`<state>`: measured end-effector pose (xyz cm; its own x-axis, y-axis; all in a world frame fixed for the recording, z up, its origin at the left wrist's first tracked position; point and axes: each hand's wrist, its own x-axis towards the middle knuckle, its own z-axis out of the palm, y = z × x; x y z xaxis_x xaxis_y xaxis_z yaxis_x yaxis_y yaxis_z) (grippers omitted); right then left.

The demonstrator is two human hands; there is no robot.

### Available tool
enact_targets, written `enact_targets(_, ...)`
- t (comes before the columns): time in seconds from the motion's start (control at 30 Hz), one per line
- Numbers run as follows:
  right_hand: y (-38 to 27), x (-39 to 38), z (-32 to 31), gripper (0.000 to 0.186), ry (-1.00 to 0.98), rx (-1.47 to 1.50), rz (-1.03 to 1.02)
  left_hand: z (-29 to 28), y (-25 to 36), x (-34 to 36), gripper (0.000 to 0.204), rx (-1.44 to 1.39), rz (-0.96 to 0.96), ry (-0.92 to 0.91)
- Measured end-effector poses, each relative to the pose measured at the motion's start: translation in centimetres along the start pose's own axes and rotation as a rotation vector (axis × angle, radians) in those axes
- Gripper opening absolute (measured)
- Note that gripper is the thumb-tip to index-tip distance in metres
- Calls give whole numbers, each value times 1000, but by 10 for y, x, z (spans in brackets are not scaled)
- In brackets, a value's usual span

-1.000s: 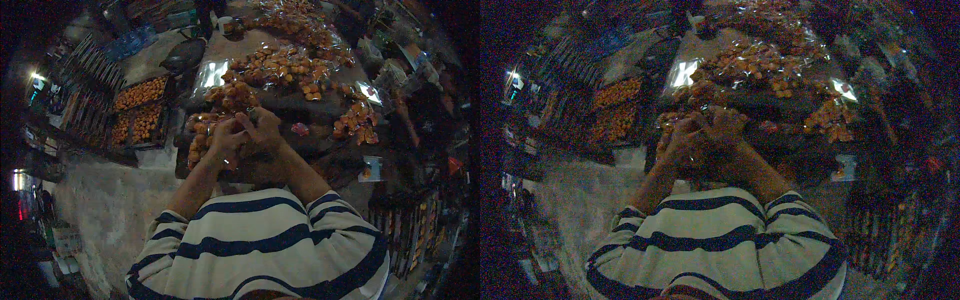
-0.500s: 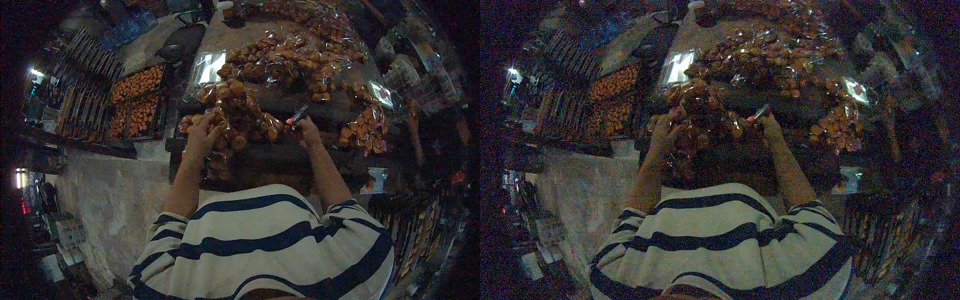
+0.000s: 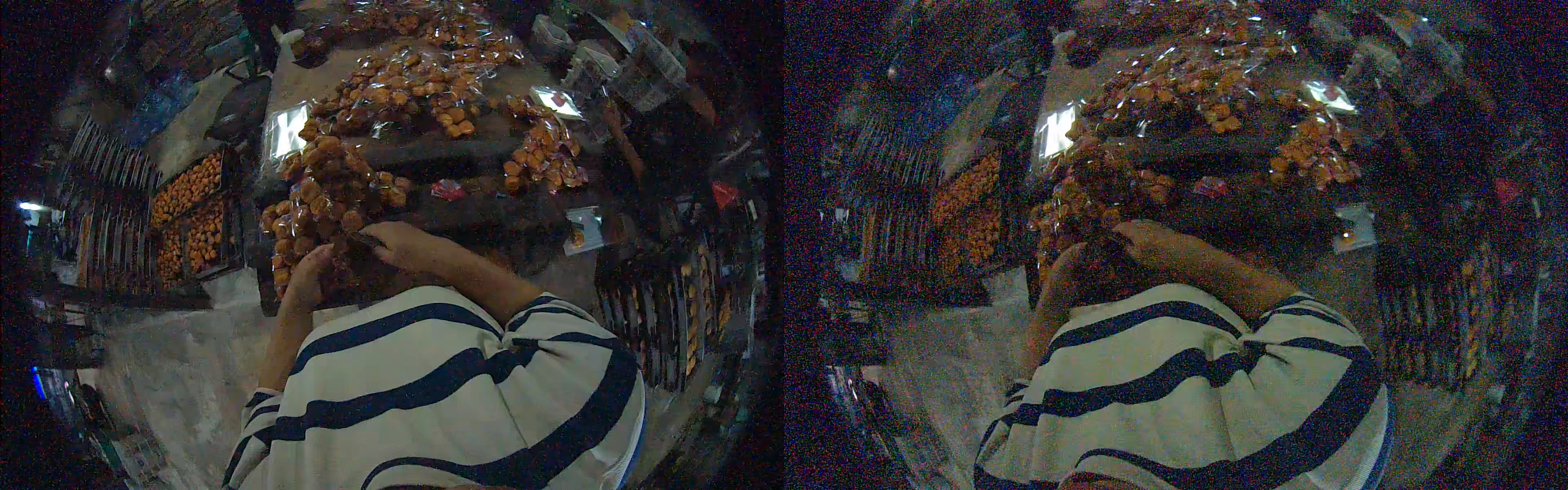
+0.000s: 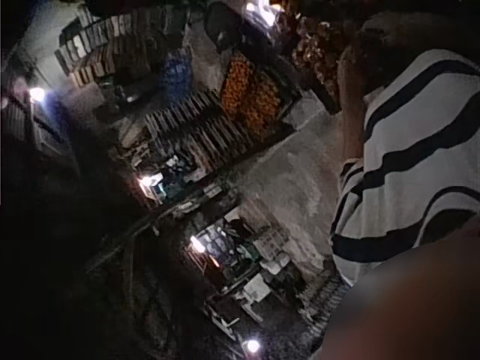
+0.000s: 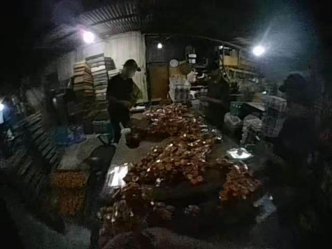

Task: The person places small round pastries into clear plastic bags and ties them with red twist ties. They repeatedly pick up pastries, fill bags, and secure the tops, working at a table with many pastries and packaging materials.

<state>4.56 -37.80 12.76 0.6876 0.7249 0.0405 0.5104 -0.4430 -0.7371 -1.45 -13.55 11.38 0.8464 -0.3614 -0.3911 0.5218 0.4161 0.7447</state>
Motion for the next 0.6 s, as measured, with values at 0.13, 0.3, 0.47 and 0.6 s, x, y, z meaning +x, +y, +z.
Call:
enact_targets(0.13, -14, -17, -21, 28, -147, -48, 24, -14, 11, -16, 52, 948, -203, 0)
enact_targets(0.3, -18, -14, 0, 33, -191, 151, 63, 22, -17, -6, 54, 973, 168, -304)
enact_targets(0.47, 62, -3, -42, 37, 340, -3, 314, 14, -7, -3, 34, 517, 81, 85)
enact_targets(0.6, 172, -36, -97, 25, 328, -619, 926, -13, 1, -15, 27, -56, 157, 282)
